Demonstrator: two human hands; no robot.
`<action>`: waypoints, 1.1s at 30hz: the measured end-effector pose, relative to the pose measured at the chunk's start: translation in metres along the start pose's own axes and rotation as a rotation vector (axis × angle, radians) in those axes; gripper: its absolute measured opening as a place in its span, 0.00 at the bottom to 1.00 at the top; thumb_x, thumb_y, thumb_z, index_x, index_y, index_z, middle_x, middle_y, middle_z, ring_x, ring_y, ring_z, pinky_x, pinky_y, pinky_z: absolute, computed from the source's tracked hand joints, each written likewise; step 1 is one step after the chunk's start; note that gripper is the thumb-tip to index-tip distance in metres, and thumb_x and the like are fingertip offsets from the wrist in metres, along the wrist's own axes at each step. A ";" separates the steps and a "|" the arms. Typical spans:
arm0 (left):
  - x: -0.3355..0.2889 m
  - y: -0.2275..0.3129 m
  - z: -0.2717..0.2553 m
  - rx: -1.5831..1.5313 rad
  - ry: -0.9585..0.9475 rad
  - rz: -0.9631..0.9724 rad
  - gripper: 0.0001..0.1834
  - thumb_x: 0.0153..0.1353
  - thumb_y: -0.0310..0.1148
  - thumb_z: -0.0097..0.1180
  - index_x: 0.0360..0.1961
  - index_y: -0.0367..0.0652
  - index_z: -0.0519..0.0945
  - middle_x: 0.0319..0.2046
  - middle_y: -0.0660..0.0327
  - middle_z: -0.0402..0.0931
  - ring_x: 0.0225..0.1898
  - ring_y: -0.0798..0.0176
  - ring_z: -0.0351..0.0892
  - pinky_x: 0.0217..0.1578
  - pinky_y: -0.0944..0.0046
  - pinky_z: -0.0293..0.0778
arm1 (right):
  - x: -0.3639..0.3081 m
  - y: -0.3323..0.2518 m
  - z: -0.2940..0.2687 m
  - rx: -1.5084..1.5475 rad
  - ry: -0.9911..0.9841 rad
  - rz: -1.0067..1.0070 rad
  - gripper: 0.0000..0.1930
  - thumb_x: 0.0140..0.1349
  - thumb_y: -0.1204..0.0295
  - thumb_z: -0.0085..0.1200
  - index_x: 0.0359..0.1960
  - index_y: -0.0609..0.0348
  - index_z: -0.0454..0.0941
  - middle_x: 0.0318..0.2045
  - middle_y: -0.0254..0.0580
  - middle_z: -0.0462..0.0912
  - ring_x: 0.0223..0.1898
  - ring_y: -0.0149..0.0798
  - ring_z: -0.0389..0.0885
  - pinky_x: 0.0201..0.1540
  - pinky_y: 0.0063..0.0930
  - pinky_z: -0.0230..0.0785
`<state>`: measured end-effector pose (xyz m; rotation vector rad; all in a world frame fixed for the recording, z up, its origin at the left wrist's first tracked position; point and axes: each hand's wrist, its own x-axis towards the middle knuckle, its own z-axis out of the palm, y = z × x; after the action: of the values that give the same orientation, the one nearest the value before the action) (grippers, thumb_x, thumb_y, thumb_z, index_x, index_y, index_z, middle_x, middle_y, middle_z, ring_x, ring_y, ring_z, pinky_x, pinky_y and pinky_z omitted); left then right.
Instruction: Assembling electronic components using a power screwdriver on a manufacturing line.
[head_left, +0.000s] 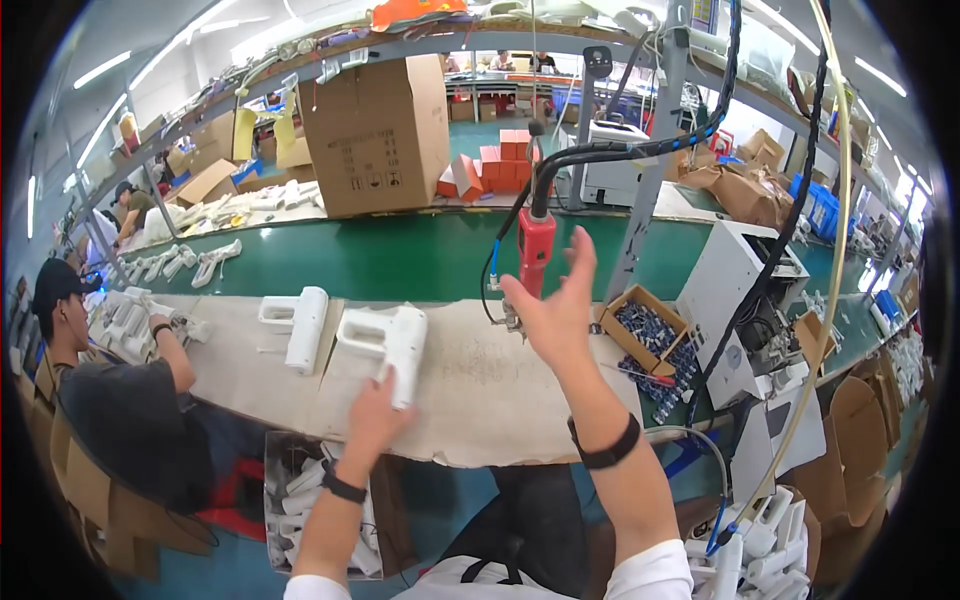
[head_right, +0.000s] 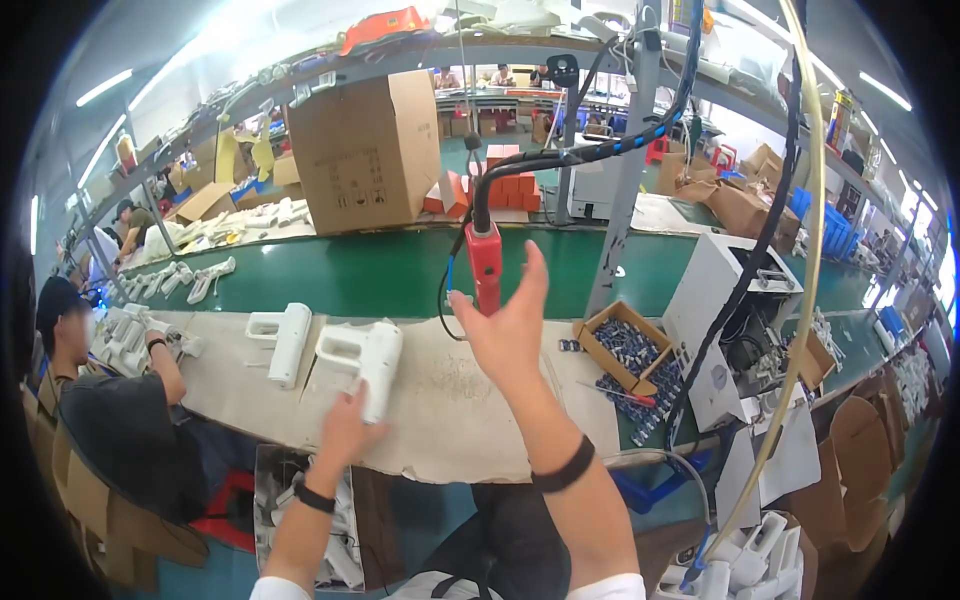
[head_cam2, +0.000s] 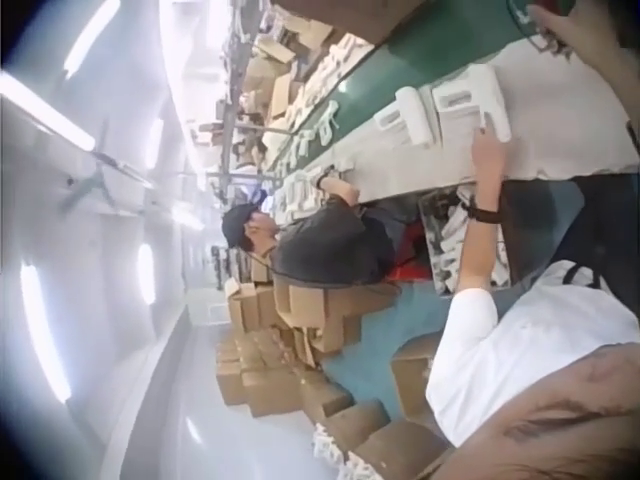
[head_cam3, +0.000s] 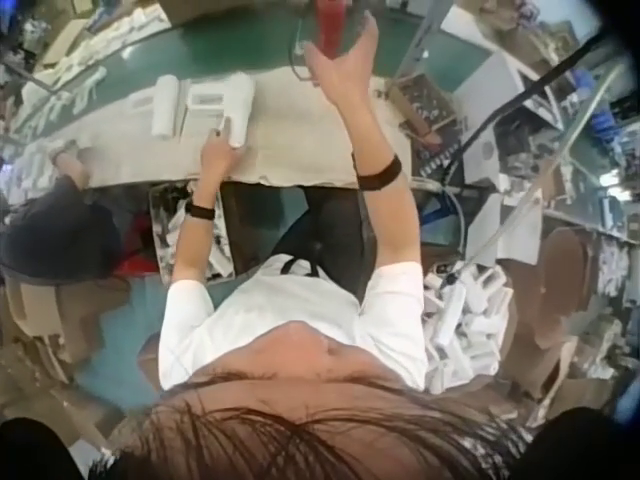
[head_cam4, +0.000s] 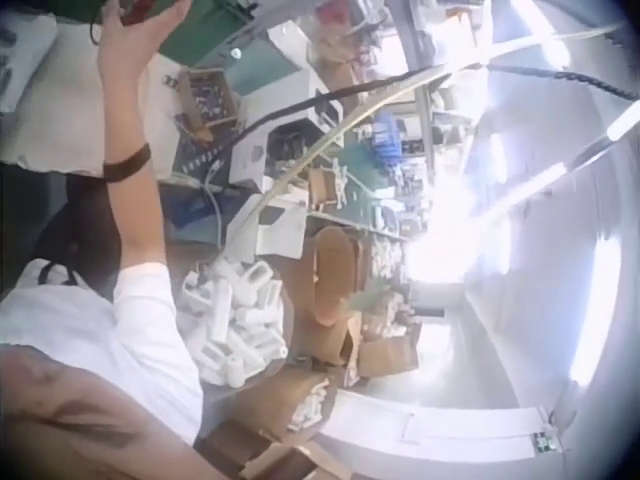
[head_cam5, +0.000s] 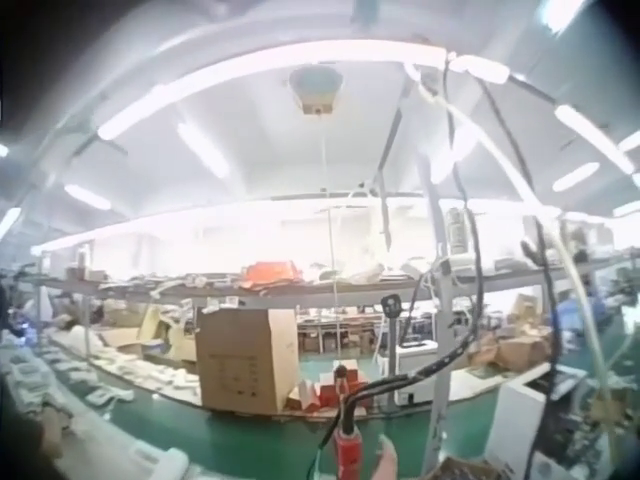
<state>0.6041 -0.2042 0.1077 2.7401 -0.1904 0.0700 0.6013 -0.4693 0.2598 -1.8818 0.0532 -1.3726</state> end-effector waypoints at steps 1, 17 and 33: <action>-0.014 0.021 -0.005 -0.030 -0.077 0.008 0.44 0.42 0.45 0.67 0.63 0.47 0.67 0.46 0.45 0.69 0.50 0.43 0.70 0.50 0.50 0.68 | 0.006 0.006 0.009 0.152 -0.197 0.237 0.31 0.51 0.72 0.64 0.56 0.62 0.64 0.46 0.44 0.75 0.48 0.35 0.74 0.47 0.29 0.69; 0.064 0.136 0.043 0.196 -0.359 0.637 0.36 0.40 0.62 0.63 0.43 0.43 0.79 0.42 0.55 0.78 0.48 0.52 0.76 0.50 0.49 0.67 | -0.008 0.002 -0.044 0.397 -0.088 0.321 0.06 0.60 0.76 0.57 0.36 0.65 0.75 0.15 0.32 0.74 0.12 0.24 0.69 0.14 0.16 0.58; 0.054 0.149 0.033 0.111 -0.310 0.541 0.30 0.40 0.57 0.63 0.34 0.41 0.79 0.34 0.56 0.80 0.40 0.55 0.80 0.42 0.56 0.73 | -0.004 0.024 -0.008 0.494 -0.049 0.271 0.06 0.60 0.75 0.58 0.30 0.63 0.74 0.15 0.32 0.74 0.12 0.25 0.70 0.15 0.18 0.59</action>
<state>0.6373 -0.3599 0.1378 2.7121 -1.0352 -0.2035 0.6023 -0.4886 0.2428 -1.4333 -0.0502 -1.0385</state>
